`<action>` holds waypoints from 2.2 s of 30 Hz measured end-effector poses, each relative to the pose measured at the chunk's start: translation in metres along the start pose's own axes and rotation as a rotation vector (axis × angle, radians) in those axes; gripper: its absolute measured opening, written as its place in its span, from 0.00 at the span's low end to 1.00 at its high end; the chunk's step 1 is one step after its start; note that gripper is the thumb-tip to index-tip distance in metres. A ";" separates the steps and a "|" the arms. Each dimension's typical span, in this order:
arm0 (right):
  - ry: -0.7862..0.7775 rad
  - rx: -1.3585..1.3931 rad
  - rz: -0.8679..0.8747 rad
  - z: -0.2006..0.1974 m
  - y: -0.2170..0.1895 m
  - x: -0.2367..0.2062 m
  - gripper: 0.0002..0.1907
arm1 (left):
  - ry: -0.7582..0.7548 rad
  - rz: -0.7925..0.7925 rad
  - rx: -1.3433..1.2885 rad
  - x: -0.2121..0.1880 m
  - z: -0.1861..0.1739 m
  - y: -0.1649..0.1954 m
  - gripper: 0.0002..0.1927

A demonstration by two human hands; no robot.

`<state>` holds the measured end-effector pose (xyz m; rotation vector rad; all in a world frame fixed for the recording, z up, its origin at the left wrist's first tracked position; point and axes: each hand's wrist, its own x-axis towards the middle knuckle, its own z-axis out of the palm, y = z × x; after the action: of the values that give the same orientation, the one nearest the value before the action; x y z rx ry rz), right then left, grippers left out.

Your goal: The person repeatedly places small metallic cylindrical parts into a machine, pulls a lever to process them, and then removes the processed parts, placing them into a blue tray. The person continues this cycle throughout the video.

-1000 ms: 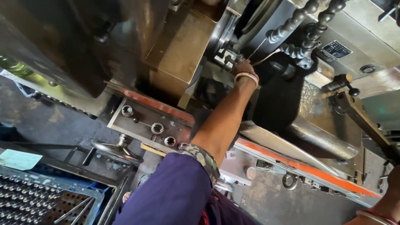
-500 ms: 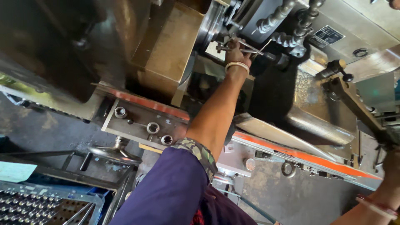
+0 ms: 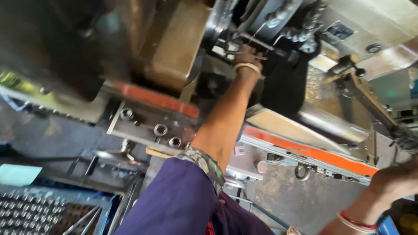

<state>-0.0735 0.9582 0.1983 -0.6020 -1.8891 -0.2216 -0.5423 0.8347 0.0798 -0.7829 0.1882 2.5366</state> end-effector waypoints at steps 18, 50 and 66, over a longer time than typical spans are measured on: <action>-1.614 0.839 -0.158 0.139 -0.553 -0.267 0.39 | -0.311 0.891 1.592 -0.351 -0.117 0.380 0.24; -1.692 1.644 0.098 -0.088 -0.751 -0.340 0.20 | 0.362 1.292 0.999 -0.483 -0.407 0.564 0.18; -1.904 1.406 -0.610 -0.083 -0.737 -0.423 0.10 | 0.473 1.129 0.279 -0.466 -0.489 0.563 0.19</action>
<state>-0.2577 0.1662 -0.0611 1.2564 -3.0143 1.7668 -0.2322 0.0250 -0.0682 -1.4184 1.4606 3.0863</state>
